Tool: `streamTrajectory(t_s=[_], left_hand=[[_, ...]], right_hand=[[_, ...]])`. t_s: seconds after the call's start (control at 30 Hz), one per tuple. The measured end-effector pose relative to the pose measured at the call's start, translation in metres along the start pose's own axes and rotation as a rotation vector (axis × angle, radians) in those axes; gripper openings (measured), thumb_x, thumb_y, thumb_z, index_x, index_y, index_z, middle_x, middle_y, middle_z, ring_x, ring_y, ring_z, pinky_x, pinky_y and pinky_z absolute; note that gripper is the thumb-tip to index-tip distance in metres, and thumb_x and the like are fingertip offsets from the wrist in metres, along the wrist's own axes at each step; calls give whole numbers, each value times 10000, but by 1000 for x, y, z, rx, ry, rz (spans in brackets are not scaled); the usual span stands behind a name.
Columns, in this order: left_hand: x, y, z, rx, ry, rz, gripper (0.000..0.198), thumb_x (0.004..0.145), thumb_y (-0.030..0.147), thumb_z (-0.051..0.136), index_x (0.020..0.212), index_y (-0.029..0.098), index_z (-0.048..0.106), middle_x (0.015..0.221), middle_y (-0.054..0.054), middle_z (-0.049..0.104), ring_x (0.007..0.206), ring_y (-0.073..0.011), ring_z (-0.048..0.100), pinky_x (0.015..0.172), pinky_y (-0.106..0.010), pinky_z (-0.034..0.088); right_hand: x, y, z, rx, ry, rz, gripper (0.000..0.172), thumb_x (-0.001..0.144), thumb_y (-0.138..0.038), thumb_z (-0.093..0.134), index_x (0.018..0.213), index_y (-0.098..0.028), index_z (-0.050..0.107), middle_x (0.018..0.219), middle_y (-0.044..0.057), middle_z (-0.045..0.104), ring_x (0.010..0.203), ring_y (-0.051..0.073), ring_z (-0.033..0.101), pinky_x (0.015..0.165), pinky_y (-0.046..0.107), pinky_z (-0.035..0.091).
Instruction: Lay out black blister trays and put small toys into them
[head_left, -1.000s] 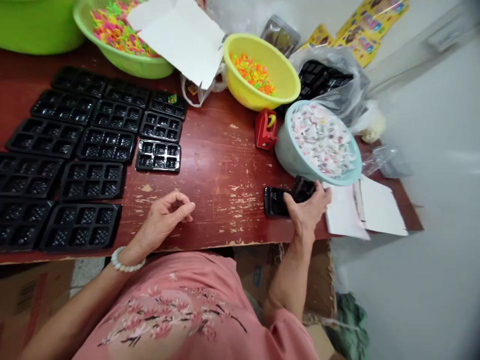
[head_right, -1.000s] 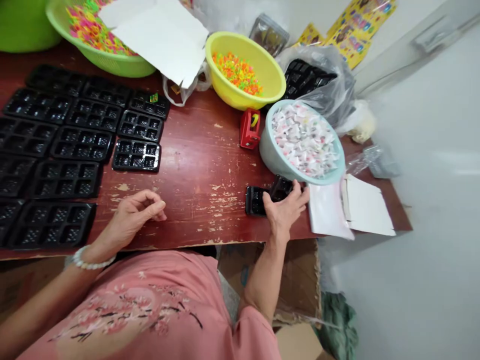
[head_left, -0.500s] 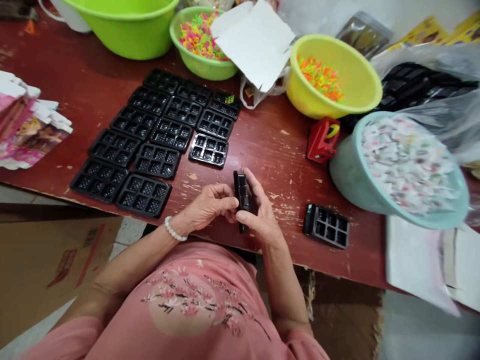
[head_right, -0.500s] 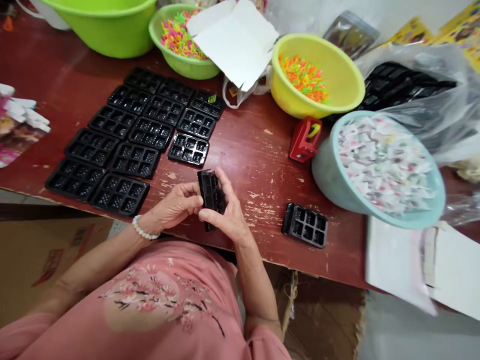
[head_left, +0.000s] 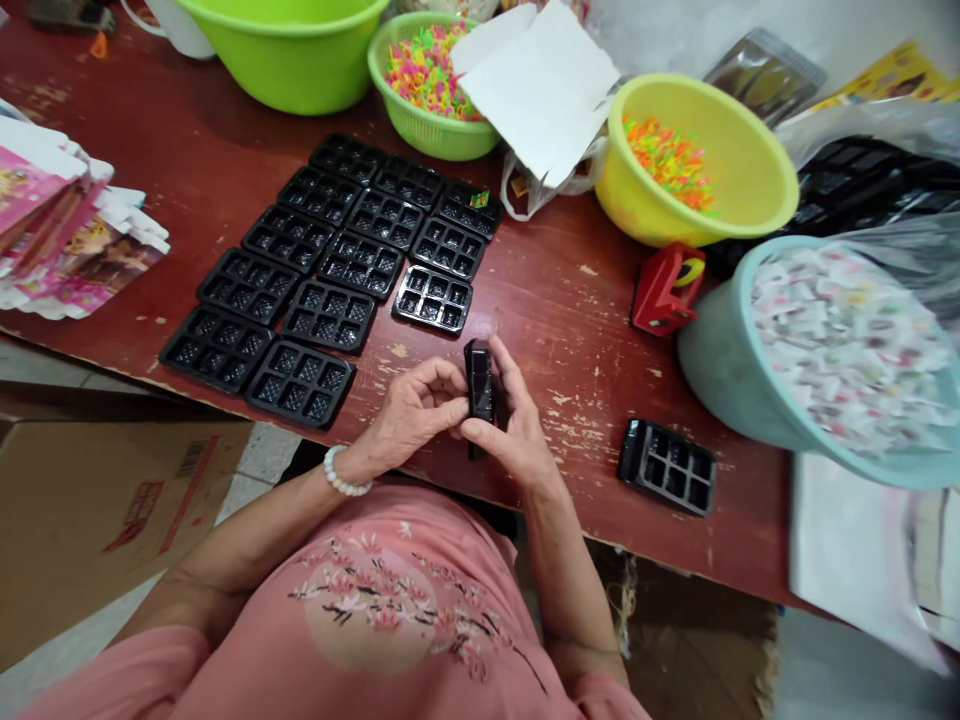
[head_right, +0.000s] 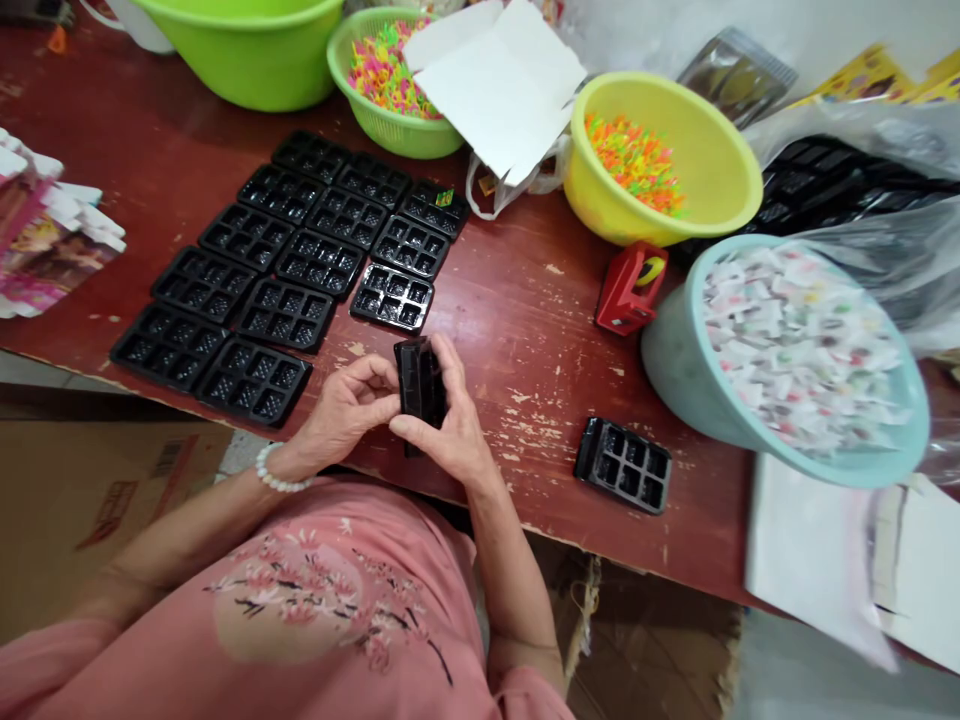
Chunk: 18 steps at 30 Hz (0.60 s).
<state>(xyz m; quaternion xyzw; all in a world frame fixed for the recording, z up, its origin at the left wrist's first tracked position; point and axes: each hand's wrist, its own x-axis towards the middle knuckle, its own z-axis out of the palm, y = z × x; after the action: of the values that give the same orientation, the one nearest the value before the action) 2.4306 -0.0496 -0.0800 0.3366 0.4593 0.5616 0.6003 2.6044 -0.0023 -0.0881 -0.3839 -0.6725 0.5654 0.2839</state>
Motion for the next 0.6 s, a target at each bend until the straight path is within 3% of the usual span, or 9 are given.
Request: streamTrajectory(t_s=[0.07,0.13,0.2,0.27,0.4,0.5,0.6], left_hand=[[-1,2,-5,118,7,53,309,769,390,878,814,167,669,762,10,658,658,-99,603,605,-199,521],[-3,1,-12,165,-46,32,298,805,401,848,789,158,677,764,-3,671,670,-107,614,619,-206,528],[-6,-2,-19,125,-75,-36,311,839,418,825,804,156,660,732,-7,680,636,-115,642,605,-216,550],[-11,-6,-26,29,-20,-99,338,843,434,827,840,158,631,689,-3,679,586,-124,663,577,-226,580],[-24,-8,-40,-141,275,-157,478,741,470,910,891,170,569,724,30,660,589,-139,704,534,-249,630],[-33,-9,-48,-160,370,-227,540,738,512,907,963,174,551,861,8,705,608,-144,731,504,-250,629],[-40,-10,-50,-73,312,-340,541,774,578,863,960,162,570,782,-17,721,565,-156,722,447,-212,579]], right_hand=[[2,-1,2,-142,20,-36,1170,739,-680,846,1678,-331,241,1775,70,167,1648,339,141,1333,588,188],[6,-2,4,-232,12,-74,1178,727,-624,879,1675,-321,250,1781,78,127,1656,334,88,1337,591,156],[10,-1,1,-232,3,-95,1142,735,-606,871,1665,-312,279,1761,89,206,1639,341,173,1326,580,209],[14,1,-9,-189,49,-95,1103,765,-632,821,1665,-316,267,1726,90,303,1579,347,326,1283,564,324],[19,11,-39,-250,275,-43,1112,821,-710,681,1692,-333,103,1724,106,297,1457,353,485,1124,565,492],[17,14,-50,-278,250,-35,1117,811,-720,685,1688,-340,107,1723,116,301,1441,354,502,1119,573,493],[9,8,-40,-277,207,-52,1109,788,-698,751,1673,-349,181,1717,99,313,1505,363,433,1213,610,398]])
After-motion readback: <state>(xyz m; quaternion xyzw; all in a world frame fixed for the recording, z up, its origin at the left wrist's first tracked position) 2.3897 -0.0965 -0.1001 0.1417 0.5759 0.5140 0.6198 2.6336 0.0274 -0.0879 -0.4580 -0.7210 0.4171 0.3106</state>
